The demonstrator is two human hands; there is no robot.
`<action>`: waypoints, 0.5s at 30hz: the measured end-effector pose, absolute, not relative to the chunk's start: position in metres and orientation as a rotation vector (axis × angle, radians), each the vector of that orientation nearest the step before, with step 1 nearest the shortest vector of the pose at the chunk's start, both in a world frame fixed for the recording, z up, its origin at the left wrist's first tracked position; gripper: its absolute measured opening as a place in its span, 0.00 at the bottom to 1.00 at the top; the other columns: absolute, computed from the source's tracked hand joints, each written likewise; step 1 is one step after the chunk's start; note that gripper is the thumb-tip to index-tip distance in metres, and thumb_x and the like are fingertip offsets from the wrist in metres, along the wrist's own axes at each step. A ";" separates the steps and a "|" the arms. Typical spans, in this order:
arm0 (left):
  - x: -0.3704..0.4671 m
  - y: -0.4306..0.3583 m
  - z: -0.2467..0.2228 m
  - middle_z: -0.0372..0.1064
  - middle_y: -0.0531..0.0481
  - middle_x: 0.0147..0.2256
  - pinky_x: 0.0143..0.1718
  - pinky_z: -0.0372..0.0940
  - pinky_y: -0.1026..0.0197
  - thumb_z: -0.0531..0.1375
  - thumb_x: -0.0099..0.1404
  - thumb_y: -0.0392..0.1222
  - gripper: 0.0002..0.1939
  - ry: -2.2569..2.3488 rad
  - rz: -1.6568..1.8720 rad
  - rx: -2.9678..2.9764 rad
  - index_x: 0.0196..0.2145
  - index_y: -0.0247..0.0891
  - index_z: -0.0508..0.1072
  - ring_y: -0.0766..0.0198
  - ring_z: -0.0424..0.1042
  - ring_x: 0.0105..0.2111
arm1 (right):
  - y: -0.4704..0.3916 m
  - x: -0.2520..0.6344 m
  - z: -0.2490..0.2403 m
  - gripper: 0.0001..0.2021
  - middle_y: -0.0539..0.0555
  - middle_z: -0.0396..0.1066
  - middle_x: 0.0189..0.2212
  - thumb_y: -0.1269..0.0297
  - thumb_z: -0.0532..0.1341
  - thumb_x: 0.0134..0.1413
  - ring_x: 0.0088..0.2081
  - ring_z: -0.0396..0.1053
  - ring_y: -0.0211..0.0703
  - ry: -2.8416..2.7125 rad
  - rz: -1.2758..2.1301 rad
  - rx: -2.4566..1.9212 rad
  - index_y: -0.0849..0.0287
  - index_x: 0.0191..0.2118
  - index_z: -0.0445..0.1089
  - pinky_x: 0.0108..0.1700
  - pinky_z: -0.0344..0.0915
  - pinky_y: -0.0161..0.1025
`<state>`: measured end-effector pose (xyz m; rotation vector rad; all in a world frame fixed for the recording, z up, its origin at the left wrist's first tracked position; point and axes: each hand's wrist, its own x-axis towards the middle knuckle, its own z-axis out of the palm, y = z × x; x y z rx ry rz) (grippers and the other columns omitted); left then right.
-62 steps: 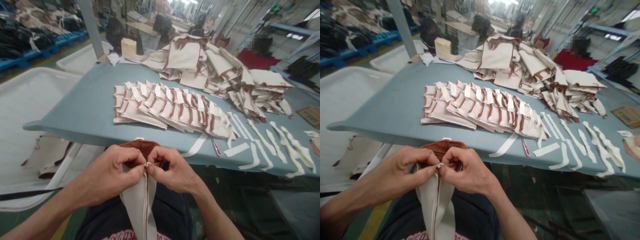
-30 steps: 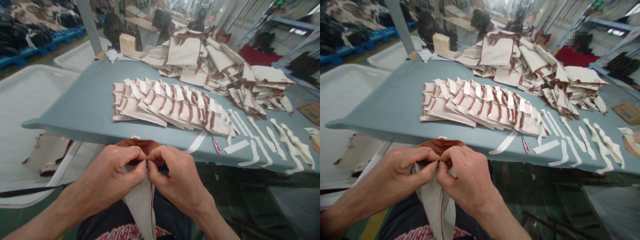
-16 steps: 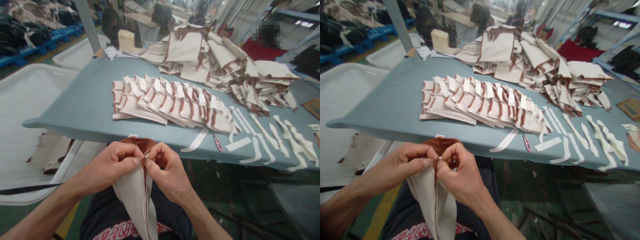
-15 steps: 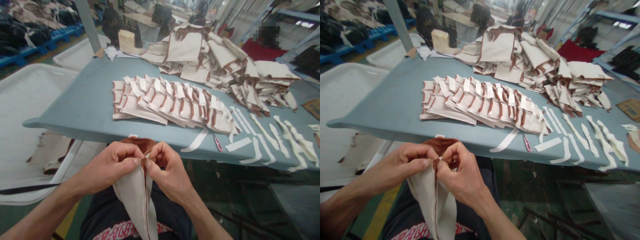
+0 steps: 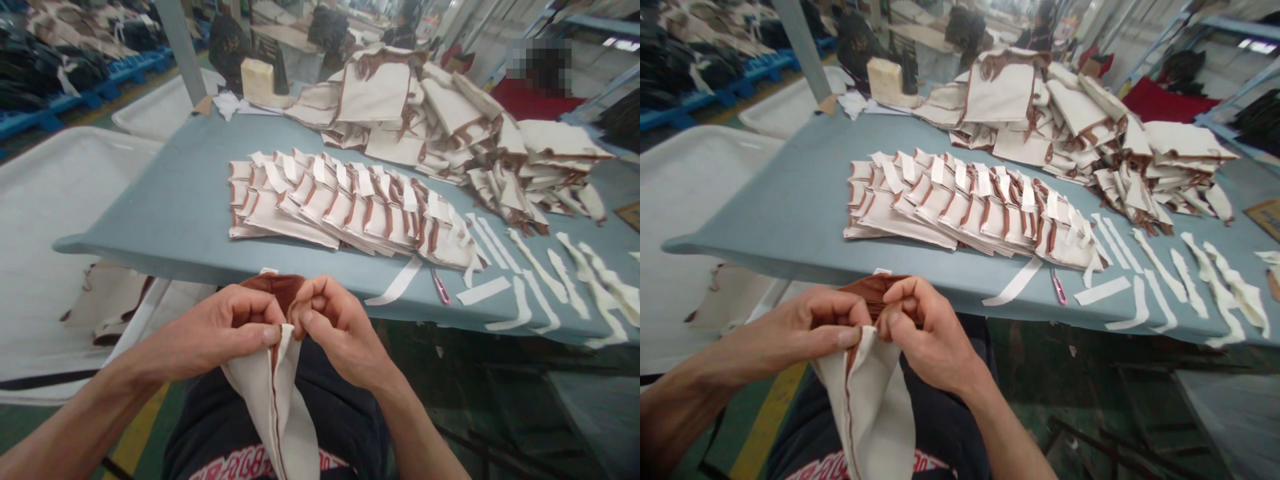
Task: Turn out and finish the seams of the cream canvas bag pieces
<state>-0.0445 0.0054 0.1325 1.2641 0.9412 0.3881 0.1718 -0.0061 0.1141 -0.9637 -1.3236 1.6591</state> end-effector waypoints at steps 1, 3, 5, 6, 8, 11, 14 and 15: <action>-0.046 0.005 0.133 0.72 0.53 0.27 0.28 0.60 0.67 0.66 0.66 0.54 0.17 0.941 0.373 1.280 0.31 0.37 0.77 0.65 0.66 0.27 | -0.005 0.173 0.114 0.05 0.46 0.72 0.30 0.65 0.64 0.62 0.31 0.69 0.38 -1.392 1.535 -0.988 0.55 0.41 0.67 0.38 0.67 0.36; -0.048 0.005 0.134 0.68 0.54 0.27 0.27 0.58 0.68 0.64 0.68 0.54 0.17 0.963 0.337 1.351 0.30 0.37 0.76 0.66 0.63 0.26 | -0.005 0.175 0.113 0.04 0.49 0.74 0.34 0.66 0.64 0.61 0.35 0.72 0.40 -1.518 1.322 -1.034 0.55 0.41 0.70 0.41 0.69 0.38; -0.051 0.004 0.133 0.63 0.56 0.26 0.24 0.54 0.68 0.63 0.71 0.54 0.19 0.995 0.307 1.444 0.28 0.38 0.74 0.67 0.59 0.25 | -0.008 0.176 0.114 0.04 0.51 0.77 0.37 0.66 0.63 0.59 0.38 0.73 0.42 -1.607 1.227 -1.061 0.55 0.41 0.72 0.44 0.70 0.40; -0.052 0.003 0.133 0.60 0.57 0.25 0.24 0.52 0.68 0.62 0.71 0.53 0.19 1.007 0.295 1.494 0.27 0.38 0.72 0.67 0.58 0.25 | -0.010 0.175 0.115 0.03 0.51 0.77 0.37 0.66 0.63 0.59 0.38 0.74 0.42 -1.639 1.222 -1.077 0.55 0.40 0.72 0.45 0.70 0.40; -0.054 0.001 0.134 0.59 0.57 0.24 0.24 0.51 0.68 0.60 0.72 0.50 0.20 1.041 0.322 1.587 0.25 0.39 0.69 0.67 0.58 0.25 | -0.017 0.171 0.119 0.02 0.50 0.77 0.34 0.65 0.64 0.59 0.36 0.74 0.42 -1.692 1.244 -1.144 0.55 0.37 0.71 0.43 0.70 0.39; -0.055 -0.003 0.139 0.65 0.57 0.24 0.26 0.58 0.68 0.59 0.72 0.47 0.19 1.093 0.505 1.684 0.24 0.39 0.73 0.66 0.64 0.25 | -0.029 0.163 0.126 0.06 0.49 0.76 0.31 0.61 0.66 0.59 0.34 0.74 0.41 -1.703 1.322 -1.254 0.55 0.34 0.71 0.41 0.68 0.38; -0.052 -0.005 0.144 0.72 0.57 0.26 0.29 0.63 0.68 0.59 0.73 0.44 0.17 1.130 0.682 1.749 0.26 0.40 0.77 0.66 0.70 0.27 | -0.033 0.156 0.130 0.11 0.48 0.74 0.30 0.55 0.67 0.60 0.33 0.72 0.41 -1.630 1.450 -1.292 0.56 0.33 0.71 0.39 0.66 0.38; -0.050 -0.006 0.145 0.73 0.57 0.26 0.30 0.63 0.68 0.59 0.73 0.43 0.16 1.139 0.721 1.771 0.27 0.40 0.77 0.66 0.71 0.27 | -0.032 0.155 0.131 0.11 0.48 0.73 0.29 0.54 0.66 0.60 0.32 0.71 0.41 -1.606 1.484 -1.295 0.56 0.33 0.70 0.38 0.66 0.38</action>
